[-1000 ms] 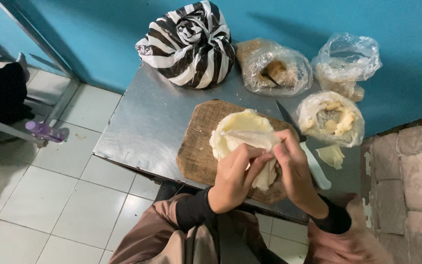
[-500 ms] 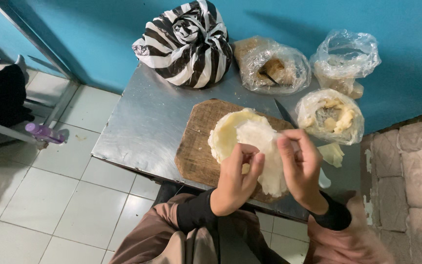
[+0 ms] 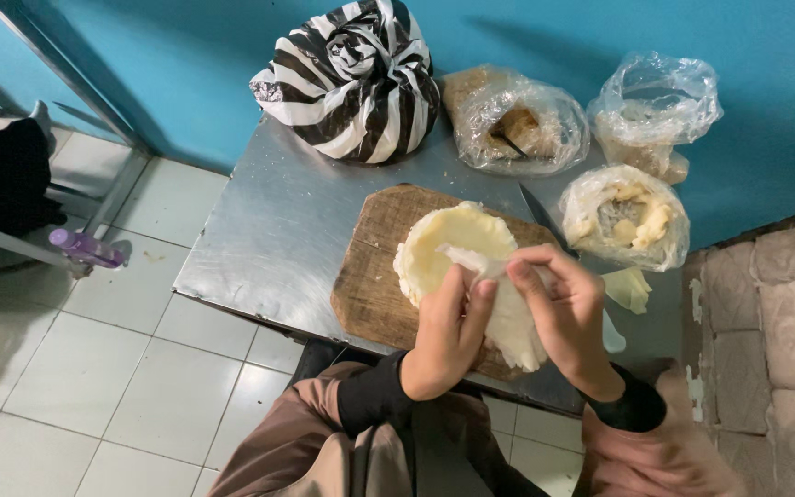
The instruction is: The person shapes a round of dough by hand on a wooden board, pressing and folding pieces of dough together into a flat disc. They then use a knife to cut the flattened dough into smaller pieces, cutting it in half and into strips on the board.
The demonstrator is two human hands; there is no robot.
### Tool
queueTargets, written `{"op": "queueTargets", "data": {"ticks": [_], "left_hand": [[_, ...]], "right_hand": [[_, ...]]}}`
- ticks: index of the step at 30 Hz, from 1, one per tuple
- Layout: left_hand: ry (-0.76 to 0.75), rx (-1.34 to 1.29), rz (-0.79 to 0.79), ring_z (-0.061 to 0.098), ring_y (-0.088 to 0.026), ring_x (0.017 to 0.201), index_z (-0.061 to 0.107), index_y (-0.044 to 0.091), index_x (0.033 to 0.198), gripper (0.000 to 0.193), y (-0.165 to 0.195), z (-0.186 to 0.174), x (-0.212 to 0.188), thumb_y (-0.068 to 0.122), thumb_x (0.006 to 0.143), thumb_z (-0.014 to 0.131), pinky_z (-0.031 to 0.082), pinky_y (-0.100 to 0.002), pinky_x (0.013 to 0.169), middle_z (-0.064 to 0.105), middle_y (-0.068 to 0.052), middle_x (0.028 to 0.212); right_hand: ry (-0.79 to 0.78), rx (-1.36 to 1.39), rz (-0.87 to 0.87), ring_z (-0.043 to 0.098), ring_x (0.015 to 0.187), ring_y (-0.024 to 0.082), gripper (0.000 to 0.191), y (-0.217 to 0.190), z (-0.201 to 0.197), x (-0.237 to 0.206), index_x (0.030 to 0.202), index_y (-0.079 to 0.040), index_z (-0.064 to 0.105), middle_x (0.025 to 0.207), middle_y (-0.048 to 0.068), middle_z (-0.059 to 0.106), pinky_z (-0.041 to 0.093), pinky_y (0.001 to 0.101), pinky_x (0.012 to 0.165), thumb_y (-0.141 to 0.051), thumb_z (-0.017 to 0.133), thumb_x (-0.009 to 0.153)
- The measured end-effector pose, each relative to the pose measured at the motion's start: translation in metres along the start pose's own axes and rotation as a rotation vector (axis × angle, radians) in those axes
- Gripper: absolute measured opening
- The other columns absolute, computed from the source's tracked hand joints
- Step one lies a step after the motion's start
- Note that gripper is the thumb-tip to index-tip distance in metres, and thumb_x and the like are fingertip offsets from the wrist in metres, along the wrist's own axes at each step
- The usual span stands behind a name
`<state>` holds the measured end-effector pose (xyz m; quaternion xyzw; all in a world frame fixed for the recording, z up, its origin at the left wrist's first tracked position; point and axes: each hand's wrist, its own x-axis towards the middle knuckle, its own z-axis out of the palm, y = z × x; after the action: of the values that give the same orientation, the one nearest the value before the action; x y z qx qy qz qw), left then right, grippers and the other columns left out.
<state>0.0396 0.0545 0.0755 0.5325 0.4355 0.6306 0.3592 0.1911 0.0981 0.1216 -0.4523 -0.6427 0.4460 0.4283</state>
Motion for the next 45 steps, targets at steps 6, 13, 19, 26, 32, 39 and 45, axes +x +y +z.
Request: {"op": "queueTargets", "data": {"ticks": [6,13,19,26,32,39,45], "left_hand": [[0.003,-0.224,-0.129,0.055,-0.007,0.051,0.048,0.001,0.099,0.024,0.000,0.005,-0.008,0.022,0.111,0.053,0.043,-0.025,0.046,0.056,-0.004,0.068],[0.017,-0.344,-0.045,0.053,-0.006,0.055,0.046,0.001,0.101,0.023,-0.004,0.006,-0.012,0.020,0.113,0.050,0.043,-0.025,0.049,0.060,-0.005,0.075],[-0.010,-0.423,0.014,0.051,-0.006,0.057,0.041,0.003,0.098,0.028,-0.003,0.004,-0.013,0.023,0.115,0.050,0.044,-0.025,0.051,0.056,-0.004,0.079],[0.027,-0.419,0.011,0.049,-0.006,0.056,0.040,0.003,0.095,0.029,-0.004,0.003,-0.014,0.024,0.114,0.051,0.042,-0.024,0.049,0.054,-0.004,0.078],[0.044,-0.395,-0.039,0.047,-0.005,0.057,0.041,0.003,0.095,0.029,-0.004,-0.004,-0.018,0.023,0.113,0.052,0.042,-0.024,0.048,0.051,-0.003,0.078],[0.075,-0.413,-0.045,0.050,-0.004,0.055,0.041,0.003,0.094,0.029,-0.005,-0.011,-0.022,0.023,0.111,0.053,0.042,-0.024,0.047,0.055,-0.004,0.077],[0.100,-0.404,-0.005,0.049,-0.005,0.054,0.041,0.003,0.094,0.029,-0.002,-0.017,-0.026,0.022,0.112,0.053,0.041,-0.024,0.047,0.053,-0.003,0.075]], "right_hand": [[0.090,0.014,-0.084,0.049,0.074,-0.002,0.018,-0.003,-0.001,0.001,0.107,0.001,0.069,0.089,-0.006,0.062,0.038,0.0162,0.062,-0.017,0.066,0.105],[0.128,-0.003,-0.146,0.051,0.078,-0.001,0.019,-0.009,-0.006,0.005,0.108,0.002,0.068,0.091,-0.005,0.063,0.041,0.0165,0.067,-0.016,0.067,0.107],[0.197,-0.012,-0.154,0.049,0.074,-0.001,0.021,-0.012,-0.012,0.008,0.107,0.003,0.068,0.090,-0.005,0.062,0.038,0.0162,0.064,-0.019,0.069,0.107],[0.264,-0.040,-0.233,0.050,0.073,-0.001,0.022,-0.013,-0.018,0.009,0.110,0.002,0.068,0.089,-0.004,0.065,0.038,0.0166,0.064,-0.019,0.068,0.108],[0.284,-0.087,-0.200,0.045,0.068,-0.002,0.021,-0.018,-0.022,0.008,0.107,0.002,0.069,0.083,-0.007,0.059,0.033,0.0171,0.058,-0.019,0.070,0.108],[0.260,-0.098,-0.290,0.046,0.076,-0.001,0.022,-0.028,-0.022,0.010,0.111,0.002,0.068,0.096,-0.005,0.063,0.036,0.0169,0.064,-0.019,0.069,0.110],[0.271,-0.180,-0.362,0.051,0.080,0.000,0.024,-0.040,-0.023,0.010,0.114,0.003,0.068,0.097,-0.003,0.066,0.040,0.0179,0.073,-0.021,0.070,0.113]]}}
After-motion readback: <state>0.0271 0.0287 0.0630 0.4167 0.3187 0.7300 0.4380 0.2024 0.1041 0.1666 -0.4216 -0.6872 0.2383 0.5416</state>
